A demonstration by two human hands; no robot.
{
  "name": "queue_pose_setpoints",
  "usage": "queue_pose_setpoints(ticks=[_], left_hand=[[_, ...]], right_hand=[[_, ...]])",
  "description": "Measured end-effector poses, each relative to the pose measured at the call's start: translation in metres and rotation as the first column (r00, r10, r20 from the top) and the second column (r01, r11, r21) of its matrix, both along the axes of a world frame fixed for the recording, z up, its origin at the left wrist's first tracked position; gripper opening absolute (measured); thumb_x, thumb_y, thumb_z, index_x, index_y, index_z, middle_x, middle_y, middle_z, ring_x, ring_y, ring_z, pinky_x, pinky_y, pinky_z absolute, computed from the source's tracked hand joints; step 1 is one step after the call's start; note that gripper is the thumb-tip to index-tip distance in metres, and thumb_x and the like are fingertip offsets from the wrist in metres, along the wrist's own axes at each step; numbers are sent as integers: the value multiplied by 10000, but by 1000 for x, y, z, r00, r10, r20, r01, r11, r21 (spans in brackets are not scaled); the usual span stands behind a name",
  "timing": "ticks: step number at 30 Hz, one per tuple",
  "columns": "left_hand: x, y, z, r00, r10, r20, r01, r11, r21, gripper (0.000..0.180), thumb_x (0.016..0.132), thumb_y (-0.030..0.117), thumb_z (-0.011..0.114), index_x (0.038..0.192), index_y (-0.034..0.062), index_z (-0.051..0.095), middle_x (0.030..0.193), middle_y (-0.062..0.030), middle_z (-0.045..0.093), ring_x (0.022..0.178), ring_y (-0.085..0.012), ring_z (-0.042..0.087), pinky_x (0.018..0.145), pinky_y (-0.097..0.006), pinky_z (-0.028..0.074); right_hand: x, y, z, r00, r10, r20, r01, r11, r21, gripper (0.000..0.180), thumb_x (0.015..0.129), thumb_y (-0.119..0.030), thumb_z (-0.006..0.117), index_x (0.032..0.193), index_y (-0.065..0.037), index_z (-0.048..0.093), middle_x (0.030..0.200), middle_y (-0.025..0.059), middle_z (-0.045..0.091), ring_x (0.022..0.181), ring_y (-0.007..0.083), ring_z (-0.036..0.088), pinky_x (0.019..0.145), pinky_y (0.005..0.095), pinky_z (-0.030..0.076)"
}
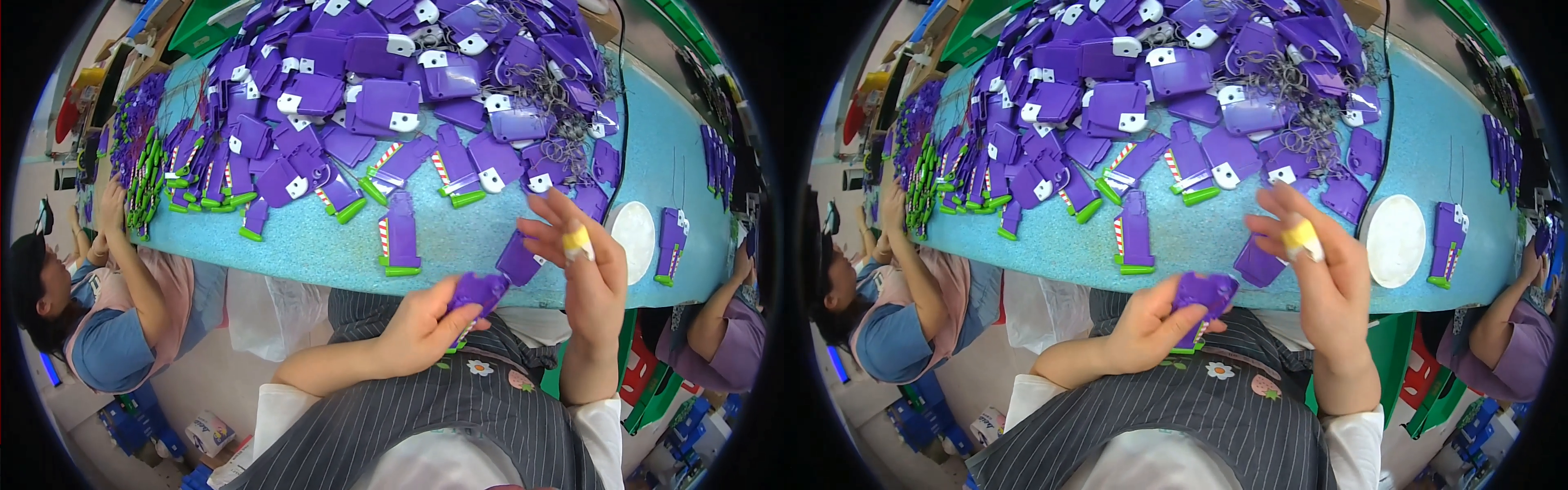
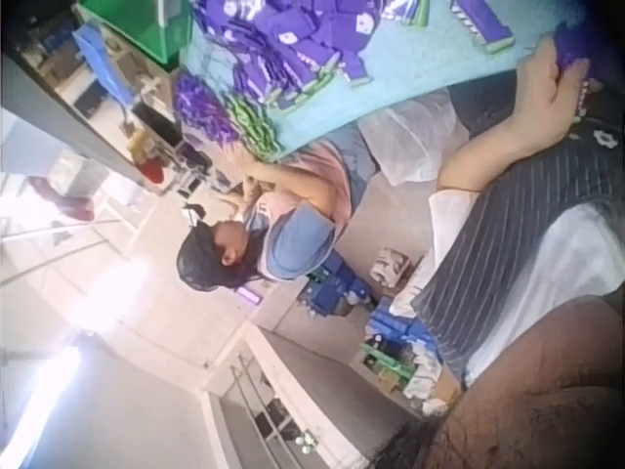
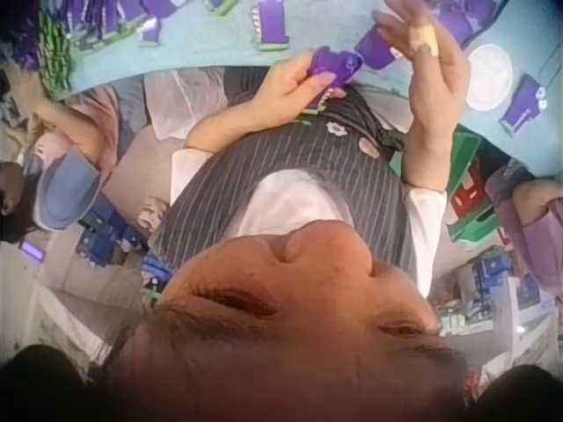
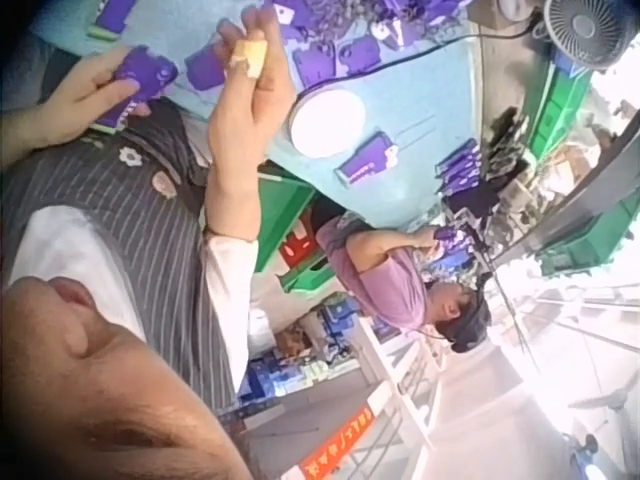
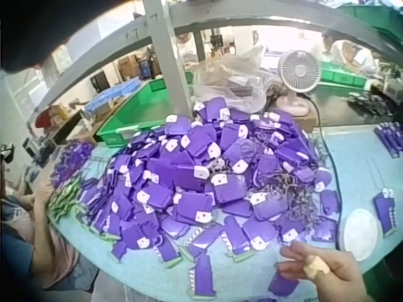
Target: The person assembles purple and green plastic toy components using a glue applicator bottle.
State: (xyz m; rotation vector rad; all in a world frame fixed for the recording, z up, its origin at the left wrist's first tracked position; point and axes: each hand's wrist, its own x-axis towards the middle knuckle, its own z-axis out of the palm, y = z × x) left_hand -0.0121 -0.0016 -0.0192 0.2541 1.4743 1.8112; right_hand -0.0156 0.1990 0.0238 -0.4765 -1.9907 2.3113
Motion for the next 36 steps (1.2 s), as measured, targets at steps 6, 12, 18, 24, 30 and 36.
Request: queue_pose_setpoints(ticks=[6,12,18,24,30,36], left_hand=[[0,6,-5,972,-97,-212,69,988,-136,197,928,83,497,1092,-26,511,891,-99,655,792,-146,652,685,-263,504],[-6,12,12,953,217,212,-273,918,288,278,957,103,447,1208,-16,436,1146,-107,564,967,-149,595,838,-282,498],[7,15,11,967,254,10,-248,932,265,297,940,44,456,1227,-31,446,1122,-101,582,945,-143,599,828,-256,486],[9,15,3,896,255,-363,-254,966,52,265,900,45,538,1143,-58,523,929,-89,665,781,-113,632,680,-231,493],[3,14,2,791,160,-591,-268,958,-99,262,875,55,577,1111,-57,547,843,-97,677,679,-108,632,603,-236,493],[4,12,-1,946,203,-251,-204,979,21,246,894,55,550,1118,-48,550,830,-65,674,665,-52,587,583,-220,479]], right_hand=[[2,-15,10,991,116,-68,-99,970,220,311,835,25,508,1135,49,583,975,138,636,759,154,610,652,251,479],[32,-22,4,924,221,-312,111,625,772,270,675,37,697,940,23,644,640,76,532,517,160,509,446,253,389],[30,-25,-9,886,247,-392,238,484,842,300,634,10,718,924,15,639,551,43,461,428,171,443,387,300,327],[26,-28,-12,903,229,-364,206,514,833,281,629,-1,711,898,14,631,562,50,469,445,189,470,402,312,349],[25,-22,-7,912,304,-277,111,467,877,259,657,-15,695,898,20,609,625,77,509,469,215,504,420,327,377],[24,-16,-2,893,399,-210,23,425,905,238,656,-20,681,871,26,592,670,94,556,503,228,542,449,318,424]])
